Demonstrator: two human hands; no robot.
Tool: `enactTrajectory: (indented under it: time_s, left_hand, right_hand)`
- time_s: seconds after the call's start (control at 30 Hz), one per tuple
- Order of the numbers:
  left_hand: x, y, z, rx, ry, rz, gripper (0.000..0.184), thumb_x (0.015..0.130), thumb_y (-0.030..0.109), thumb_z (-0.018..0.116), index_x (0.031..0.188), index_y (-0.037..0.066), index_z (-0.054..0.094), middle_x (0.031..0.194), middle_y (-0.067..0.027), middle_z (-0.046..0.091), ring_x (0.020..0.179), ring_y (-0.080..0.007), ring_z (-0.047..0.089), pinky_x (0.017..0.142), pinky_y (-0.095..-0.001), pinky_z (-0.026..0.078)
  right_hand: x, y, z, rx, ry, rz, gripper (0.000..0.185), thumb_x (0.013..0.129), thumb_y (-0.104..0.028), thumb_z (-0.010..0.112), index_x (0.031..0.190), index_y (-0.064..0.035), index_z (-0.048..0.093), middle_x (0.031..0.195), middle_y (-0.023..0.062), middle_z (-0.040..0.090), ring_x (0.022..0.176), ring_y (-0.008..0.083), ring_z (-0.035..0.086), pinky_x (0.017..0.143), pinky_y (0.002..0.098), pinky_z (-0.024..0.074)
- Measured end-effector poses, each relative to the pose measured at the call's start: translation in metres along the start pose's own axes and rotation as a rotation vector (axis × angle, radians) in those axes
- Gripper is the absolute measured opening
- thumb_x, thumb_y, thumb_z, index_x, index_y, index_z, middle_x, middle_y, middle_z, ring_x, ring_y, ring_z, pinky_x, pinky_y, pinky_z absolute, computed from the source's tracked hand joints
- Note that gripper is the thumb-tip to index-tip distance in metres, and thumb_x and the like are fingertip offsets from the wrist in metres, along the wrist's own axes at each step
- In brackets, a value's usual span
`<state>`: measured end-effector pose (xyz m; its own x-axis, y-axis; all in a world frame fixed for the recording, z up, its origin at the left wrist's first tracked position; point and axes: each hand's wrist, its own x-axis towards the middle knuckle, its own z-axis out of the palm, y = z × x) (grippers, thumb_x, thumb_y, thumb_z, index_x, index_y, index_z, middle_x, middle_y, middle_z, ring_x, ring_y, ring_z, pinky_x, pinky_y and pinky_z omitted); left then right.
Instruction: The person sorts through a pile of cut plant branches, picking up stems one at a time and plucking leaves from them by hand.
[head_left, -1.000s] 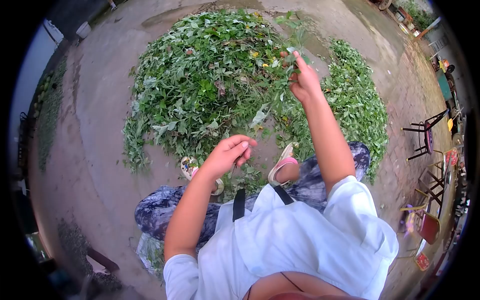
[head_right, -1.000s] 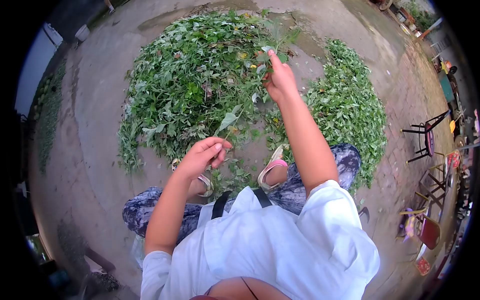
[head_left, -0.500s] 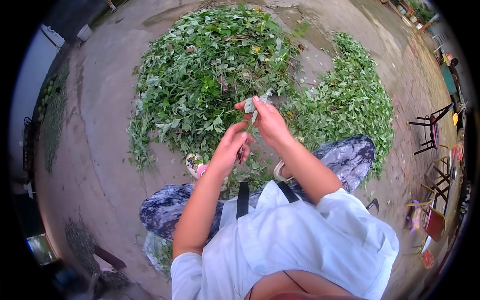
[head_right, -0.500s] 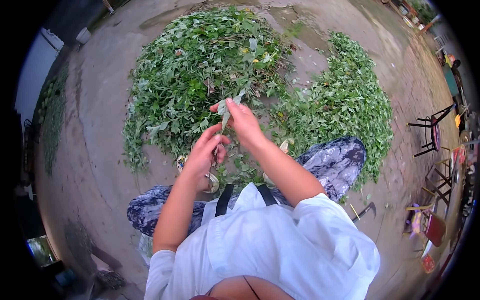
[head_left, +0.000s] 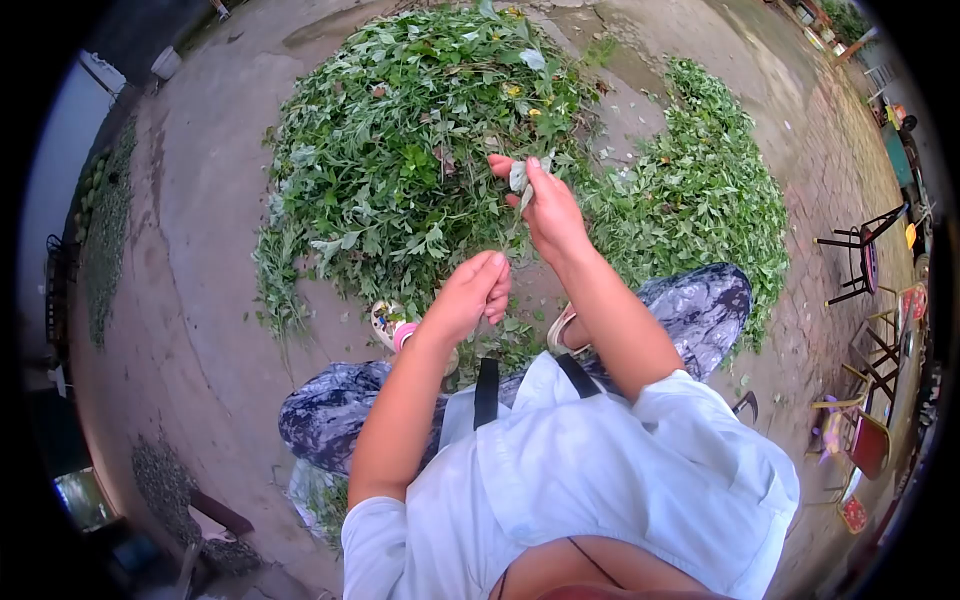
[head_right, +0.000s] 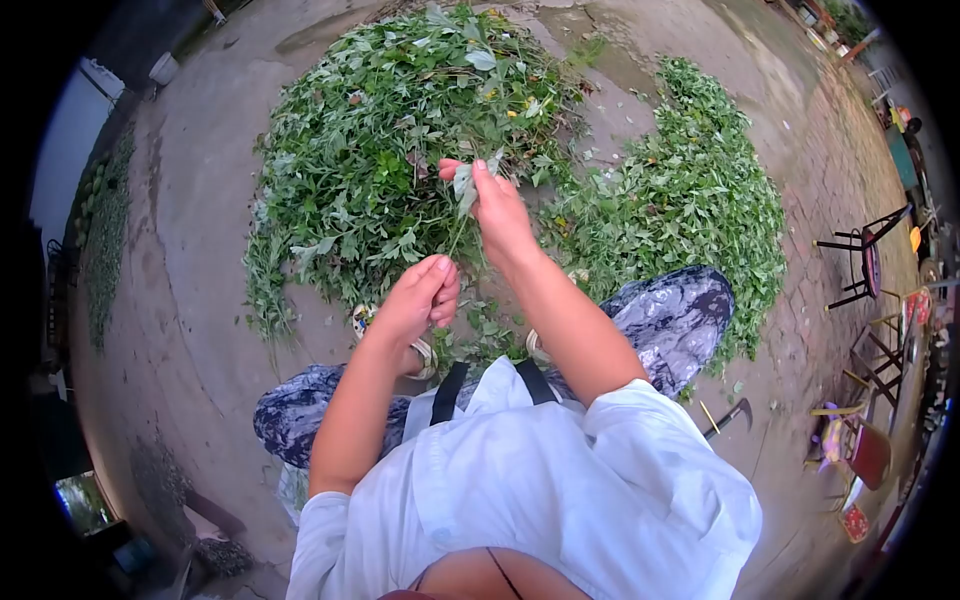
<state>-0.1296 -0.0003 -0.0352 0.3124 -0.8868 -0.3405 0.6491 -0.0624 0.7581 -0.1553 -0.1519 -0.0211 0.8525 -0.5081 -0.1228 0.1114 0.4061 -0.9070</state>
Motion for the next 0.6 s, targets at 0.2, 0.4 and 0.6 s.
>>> enactTrajectory:
  time_s: [0.2, 0.4, 0.6]
  left_hand:
    - [-0.023, -0.008, -0.018, 0.248, 0.01, -0.076, 0.025, 0.091, 0.024, 0.036, 0.073, 0.007, 0.038, 0.06, 0.0029, 0.032, 0.05, -0.0067, 0.032, 0.045, -0.0207, 0.029]
    - [-0.06, 0.002, -0.08, 0.688, 0.074, -0.054, 0.024, 0.09, 0.022, 0.039, 0.073, 0.006, 0.041, 0.059, 0.0026, 0.038, 0.05, -0.0069, 0.037, 0.045, -0.0215, 0.032]
    - [-0.06, 0.029, -0.095, 0.758, -0.005, -0.175, 0.028, 0.091, 0.023, 0.036, 0.072, 0.006, 0.044, 0.055, 0.0017, 0.042, 0.047, -0.0067, 0.039, 0.043, -0.0202, 0.033]
  right_hand:
    - [0.047, -0.036, -0.076, 0.406, 0.321, -0.014, 0.036, 0.093, -0.032, 0.026, 0.093, -0.0043, 0.048, 0.098, 0.0105, 0.053, 0.09, 0.0189, 0.052, 0.074, 0.0345, 0.0403]
    - [0.067, -0.078, -0.186, 0.718, 0.327, -0.196, 0.03, 0.092, -0.03, 0.03, 0.082, -0.0052, 0.042, 0.055, -0.0017, 0.029, 0.042, 0.0077, 0.023, 0.036, 0.0209, 0.0221]
    - [0.082, -0.07, -0.165, 0.447, 0.354, -0.126, 0.026, 0.091, -0.027, 0.031, 0.08, -0.0059, 0.042, 0.054, -0.0017, 0.03, 0.041, 0.0074, 0.021, 0.035, 0.0213, 0.0168]
